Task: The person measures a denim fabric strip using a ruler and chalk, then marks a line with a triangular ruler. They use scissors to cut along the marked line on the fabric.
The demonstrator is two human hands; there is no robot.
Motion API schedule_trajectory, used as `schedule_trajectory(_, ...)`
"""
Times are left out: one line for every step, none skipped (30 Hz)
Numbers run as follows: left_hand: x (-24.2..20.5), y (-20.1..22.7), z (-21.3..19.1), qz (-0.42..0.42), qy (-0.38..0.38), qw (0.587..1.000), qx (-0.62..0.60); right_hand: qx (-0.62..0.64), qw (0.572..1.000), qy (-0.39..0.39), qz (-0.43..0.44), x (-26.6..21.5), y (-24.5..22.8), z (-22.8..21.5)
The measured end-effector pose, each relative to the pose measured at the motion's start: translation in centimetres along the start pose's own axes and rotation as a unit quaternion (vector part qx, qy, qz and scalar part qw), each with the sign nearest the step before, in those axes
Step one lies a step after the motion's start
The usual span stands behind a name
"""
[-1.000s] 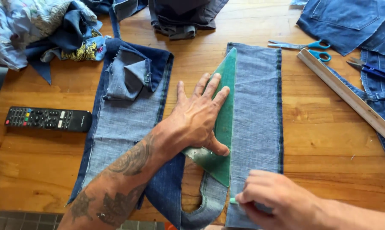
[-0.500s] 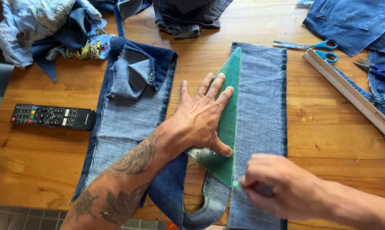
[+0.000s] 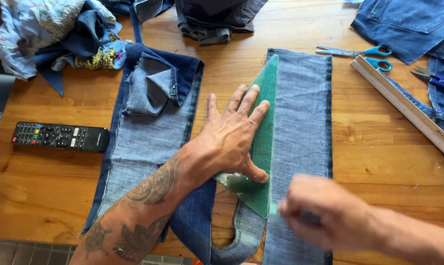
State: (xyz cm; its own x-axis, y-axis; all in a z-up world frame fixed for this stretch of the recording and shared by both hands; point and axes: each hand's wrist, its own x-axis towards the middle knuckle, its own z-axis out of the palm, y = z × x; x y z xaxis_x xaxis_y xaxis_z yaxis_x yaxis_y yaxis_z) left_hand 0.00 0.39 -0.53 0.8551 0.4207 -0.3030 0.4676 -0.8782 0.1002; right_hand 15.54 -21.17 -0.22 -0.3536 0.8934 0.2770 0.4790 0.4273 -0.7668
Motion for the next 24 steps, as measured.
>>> schedule_trajectory(0.0, 0.2, 0.0, 0.003, -0.01, 1.0, 0.001, -0.009, 0.999, 0.051, 0.007, 0.1, 0.3, -0.2)
schedule_trajectory(-0.2, 0.2, 0.3, 0.005, -0.012, 1.0, 0.001, -0.008, 0.998, 0.054, 0.01, 0.5, 2.3, -0.7)
schedule_trajectory(-0.2, 0.1, 0.4, 0.006, 0.0, 1.0, -0.004, -0.068, 0.992, 0.099, 0.05, 0.9, 4.5, -1.4)
schedule_trajectory(-0.2, 0.1, 0.3, 0.008, 0.011, 1.0, -0.009, -0.126, 0.977, 0.143, 0.09, 1.4, 6.5, -2.2)
schedule_trajectory(-0.2, 0.0, 0.3, 0.009, 0.014, 1.0, -0.005, -0.129, 0.977, 0.147, 0.087, 2.1, 7.9, -2.7)
schedule_trajectory(-0.2, 0.0, 0.2, 0.01, 0.012, 1.0, -0.005, -0.156, 0.97, 0.165, 0.086, 2.9, 9.3, -3.3)
schedule_trajectory(-0.3, 0.0, 0.3, 0.011, 0.007, 1.0, -0.008, -0.182, 0.963, 0.18, 0.086, 3.5, 10.6, -3.6)
schedule_trajectory(-0.2, 0.0, 0.4, 0.012, 0.008, 1.0, -0.007, -0.182, 0.963, 0.181, 0.086, 3.7, 10.8, -3.8)
schedule_trajectory(-0.1, -0.1, 0.5, 0.012, 0.012, 1.0, -0.005, -0.191, 0.962, 0.173, 0.086, 3.9, 11.1, -3.9)
schedule_trajectory(-0.1, -0.1, 0.7, 0.013, 0.017, 1.0, -0.004, -0.199, 0.962, 0.165, 0.086, 4.2, 11.4, -3.9)
schedule_trajectory(-0.2, -0.1, 0.5, 0.015, 0.014, 1.0, -0.005, -0.198, 0.962, 0.165, 0.089, 4.0, 10.5, -3.8)
schedule_trajectory(-0.3, 0.0, 0.3, 0.015, 0.008, 1.0, -0.012, -0.179, 0.97, 0.145, 0.078, 3.8, 9.5, -3.6)
schedule_trajectory(-0.4, 0.0, 0.0, 0.014, 0.002, 1.0, -0.02, -0.161, 0.977, 0.124, 0.065, 3.7, 8.6, -3.5)
schedule_trajectory(-0.2, 0.0, 0.2, 0.015, 0.002, 1.0, -0.021, -0.161, 0.977, 0.123, 0.067, 3.0, 6.8, -3.2)
schedule_trajectory(-0.1, 0.0, 0.3, 0.015, 0.002, 1.0, -0.01, -0.107, 0.991, 0.076, 0.037, 2.4, 5.0, -2.8)
schedule_trajectory(-0.1, -0.1, 0.4, 0.014, 0.002, 1.0, 0.001, -0.052, 0.998, 0.027, 0.007, 1.8, 3.1, -2.3)
schedule_trajectory(-0.1, 0.1, 0.2, 0.012, 0.001, 1.0, -0.001, -0.051, 0.998, 0.025, 0.006, 1.2, 2.4, -2.1)
schedule_trajectory(0.0, 0.2, 0.1, 0.006, -0.011, 1.0, 0.006, 0.012, 0.999, -0.027, 0.024, 0.6, 1.6, -1.8)
schedule_trajectory(-0.1, 0.3, -0.2, -0.002, -0.023, 1.0, 0.014, 0.075, 0.993, -0.08, 0.039, 0.1, 0.8, -1.6)
schedule_trajectory(-0.2, 0.2, -0.1, -0.006, -0.022, 1.0, 0.014, 0.075, 0.993, -0.083, 0.035, 1.0, 2.8, -2.4)
schedule_trajectory(-0.2, 0.2, -0.1, -0.003, -0.015, 1.0, 0.008, -0.004, 0.998, -0.001, 0.058, 1.7, 4.6, -3.1)
schedule_trajectory(-0.1, 0.3, -0.1, 0.001, -0.007, 1.0, 0.002, -0.083, 0.99, 0.081, 0.081, 2.4, 6.4, -3.9)
schedule_trajectory(-0.1, 0.4, -0.3, 0.004, -0.004, 1.0, 0.006, -0.087, 0.989, 0.085, 0.08, 3.3, 8.6, -4.6)
schedule_trajectory(-0.2, 0.5, -0.6, 0.006, -0.012, 1.0, -0.002, -0.105, 0.974, 0.145, 0.139, 4.2, 10.8, -5.5)
